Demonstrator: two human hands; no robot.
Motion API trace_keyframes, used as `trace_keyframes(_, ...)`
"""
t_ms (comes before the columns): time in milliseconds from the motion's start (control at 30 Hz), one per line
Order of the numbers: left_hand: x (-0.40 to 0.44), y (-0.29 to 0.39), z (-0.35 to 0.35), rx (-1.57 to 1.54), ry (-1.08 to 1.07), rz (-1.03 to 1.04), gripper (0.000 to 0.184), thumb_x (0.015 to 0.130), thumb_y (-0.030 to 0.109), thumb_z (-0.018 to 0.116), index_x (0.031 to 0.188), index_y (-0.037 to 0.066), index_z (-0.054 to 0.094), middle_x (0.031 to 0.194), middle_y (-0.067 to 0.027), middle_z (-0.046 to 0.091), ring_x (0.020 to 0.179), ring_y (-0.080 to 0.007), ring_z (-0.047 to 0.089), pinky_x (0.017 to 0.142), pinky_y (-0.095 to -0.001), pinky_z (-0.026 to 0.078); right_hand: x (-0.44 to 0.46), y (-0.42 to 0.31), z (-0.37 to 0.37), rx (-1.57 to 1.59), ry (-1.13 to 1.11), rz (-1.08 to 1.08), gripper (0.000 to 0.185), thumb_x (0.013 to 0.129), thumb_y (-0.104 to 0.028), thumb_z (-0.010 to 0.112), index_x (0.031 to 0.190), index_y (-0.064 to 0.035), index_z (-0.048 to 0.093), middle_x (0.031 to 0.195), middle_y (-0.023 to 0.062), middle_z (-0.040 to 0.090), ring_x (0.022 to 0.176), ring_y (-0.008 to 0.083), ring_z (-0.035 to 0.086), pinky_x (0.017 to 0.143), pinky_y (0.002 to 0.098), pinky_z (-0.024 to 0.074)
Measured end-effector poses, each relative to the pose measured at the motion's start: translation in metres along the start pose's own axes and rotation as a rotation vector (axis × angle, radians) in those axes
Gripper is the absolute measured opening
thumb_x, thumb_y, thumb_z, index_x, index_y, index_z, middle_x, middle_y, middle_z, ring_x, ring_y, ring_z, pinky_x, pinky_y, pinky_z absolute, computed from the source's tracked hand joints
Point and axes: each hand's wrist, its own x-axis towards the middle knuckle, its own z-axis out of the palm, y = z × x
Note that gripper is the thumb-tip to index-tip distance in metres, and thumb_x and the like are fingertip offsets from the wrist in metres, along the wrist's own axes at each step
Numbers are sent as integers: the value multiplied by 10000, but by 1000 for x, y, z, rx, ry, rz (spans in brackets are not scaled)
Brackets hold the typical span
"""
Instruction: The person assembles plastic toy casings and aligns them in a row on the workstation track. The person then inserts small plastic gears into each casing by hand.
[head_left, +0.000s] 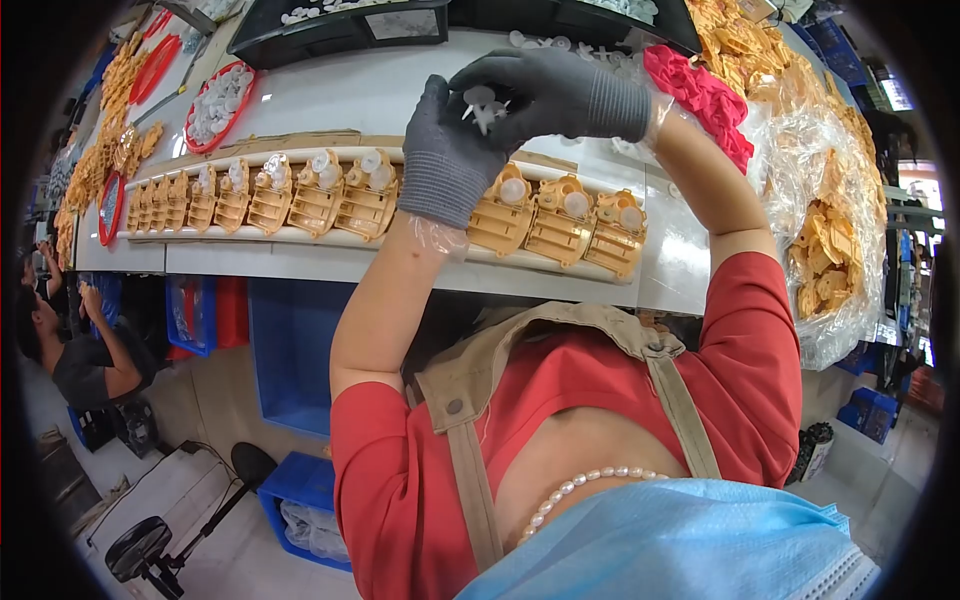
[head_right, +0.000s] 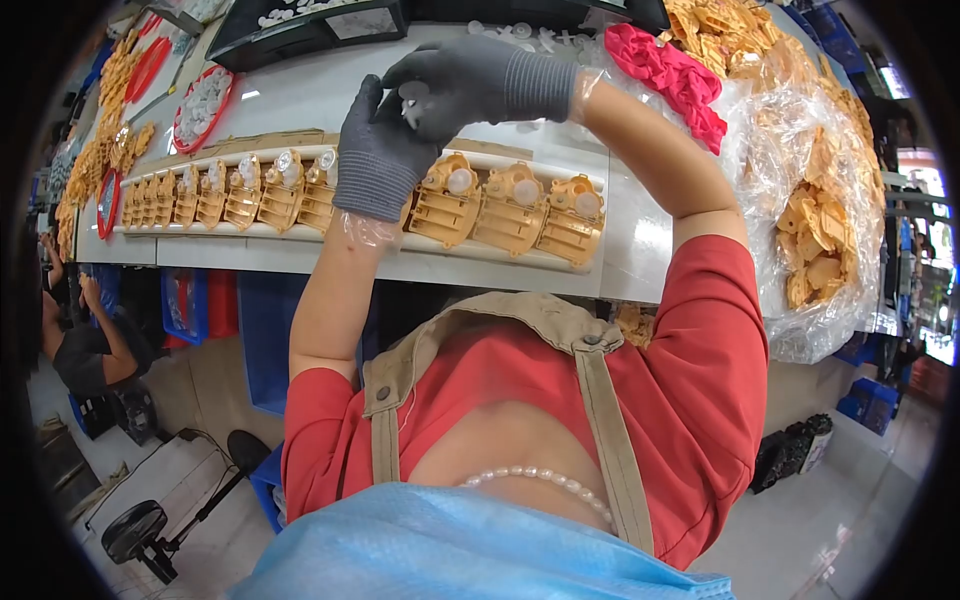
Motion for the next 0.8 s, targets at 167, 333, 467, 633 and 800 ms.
trace_keyframes(167,-23,-3,-4,-64,7,-105,512,973,357,501,1292,-35,418,1339,-231,435,1276,-368,444,1085,-533,385,-7,14,1,64,-37,-61,313,858,-108,656,1169,-73,645,1059,105,678,941,198,655,839,324,541)
trace_keyframes(333,-23,-1,-33,-92,-199,-183,449,992,308,471,1241,-65,440,1192,-238,519,1123,-373,546,1005,-527,466,-10,17,5,-114,-21,-174,309,842,-91,664,1151,-74,655,1057,101,659,919,220,663,825,331,547)
trace_keyframes(467,-29,-1,-38,-149,-259,-216,408,990,277,471,1205,-70,469,1113,-234,571,1035,-369,602,951,-522,510,-14,15,5,-140,-19,-112,324,827,-115,686,1146,-66,652,1049,107,640,932,256,659,827,356,544)
trace_keyframes(633,-46,-11,-37,-4,-129,-196,363,984,238,476,1177,-68,508,1098,-218,591,1031,-353,607,936,-502,523,-26,3,2,-273,-141,-125,330,816,-132,696,1133,-53,651,1068,127,637,938,304,653,835,380,536)
trace_keyframes(800,-67,-14,-57,-11,-221,-289,433,1011,223,415,1306,-94,423,1317,-266,469,1187,-387,517,1042,-519,440,-38,-3,12,-150,-166,-122,339,793,-135,711,1118,-56,655,1010,125,662,894,285,668,797,363,549)
